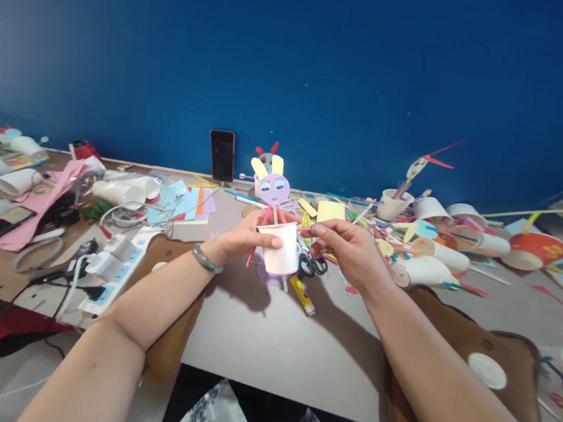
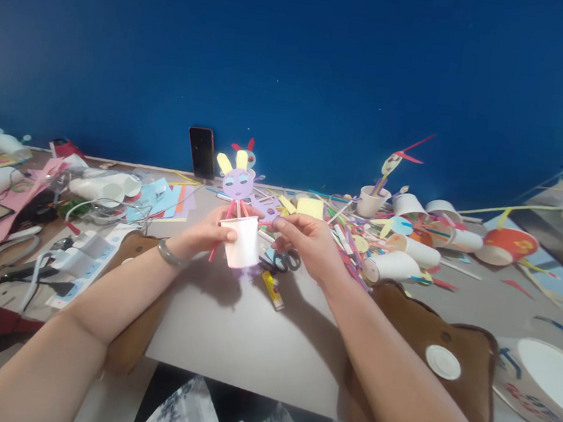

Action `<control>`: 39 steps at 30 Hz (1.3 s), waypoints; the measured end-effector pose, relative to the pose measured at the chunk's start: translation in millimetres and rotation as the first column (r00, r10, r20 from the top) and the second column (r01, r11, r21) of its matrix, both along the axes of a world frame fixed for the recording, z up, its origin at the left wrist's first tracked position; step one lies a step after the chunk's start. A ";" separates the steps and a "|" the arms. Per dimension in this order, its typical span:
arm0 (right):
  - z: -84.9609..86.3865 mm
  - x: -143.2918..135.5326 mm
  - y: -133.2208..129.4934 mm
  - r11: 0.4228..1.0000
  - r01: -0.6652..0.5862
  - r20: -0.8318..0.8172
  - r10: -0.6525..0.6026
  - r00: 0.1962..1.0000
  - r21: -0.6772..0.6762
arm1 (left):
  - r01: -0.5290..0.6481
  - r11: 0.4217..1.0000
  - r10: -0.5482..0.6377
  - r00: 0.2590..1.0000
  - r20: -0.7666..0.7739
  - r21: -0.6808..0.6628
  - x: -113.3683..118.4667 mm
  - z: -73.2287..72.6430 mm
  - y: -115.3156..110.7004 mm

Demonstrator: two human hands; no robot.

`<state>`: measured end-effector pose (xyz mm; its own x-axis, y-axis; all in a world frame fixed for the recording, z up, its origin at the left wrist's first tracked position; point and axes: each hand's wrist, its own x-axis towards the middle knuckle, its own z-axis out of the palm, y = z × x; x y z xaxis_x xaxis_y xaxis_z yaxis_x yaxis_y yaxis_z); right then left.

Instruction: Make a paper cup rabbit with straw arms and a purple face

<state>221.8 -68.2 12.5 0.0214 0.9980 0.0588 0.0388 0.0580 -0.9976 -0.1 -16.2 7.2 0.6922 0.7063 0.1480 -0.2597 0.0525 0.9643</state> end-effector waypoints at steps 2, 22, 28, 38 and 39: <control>-1.3 1.3 0.8 1.000 -0.015 0.008 0.015 1.000 -0.018 | -0.007 1.000 0.007 1.000 -0.005 0.011 -0.4 0.5 -0.6; -0.3 -1.3 -0.4 0.998 0.001 0.019 -0.002 1.000 0.055 | 0.001 1.000 -0.001 1.000 0.000 0.019 0.1 -3.0 1.8; -2.9 1.3 3.1 0.999 -0.034 -0.031 0.035 0.999 0.013 | 0.003 1.000 -0.003 1.000 -0.005 0.009 -0.5 -0.9 0.8; 0.6 -1.7 0.7 0.999 -0.023 -0.038 0.025 0.999 0.045 | 0.006 1.000 -0.006 1.000 -0.002 0.019 0.5 -3.3 1.0; 0.6 -2.4 0.1 0.998 -0.019 -0.030 0.021 0.999 0.058 | 0.006 1.000 -0.006 1.000 -0.003 0.022 0.1 -2.9 0.3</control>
<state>219.3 -68.1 13.1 0.0039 0.9932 0.1161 0.0067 0.1161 -0.9932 0.0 -15.9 4.3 0.6966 0.6990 0.1614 -0.2568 0.0329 0.9659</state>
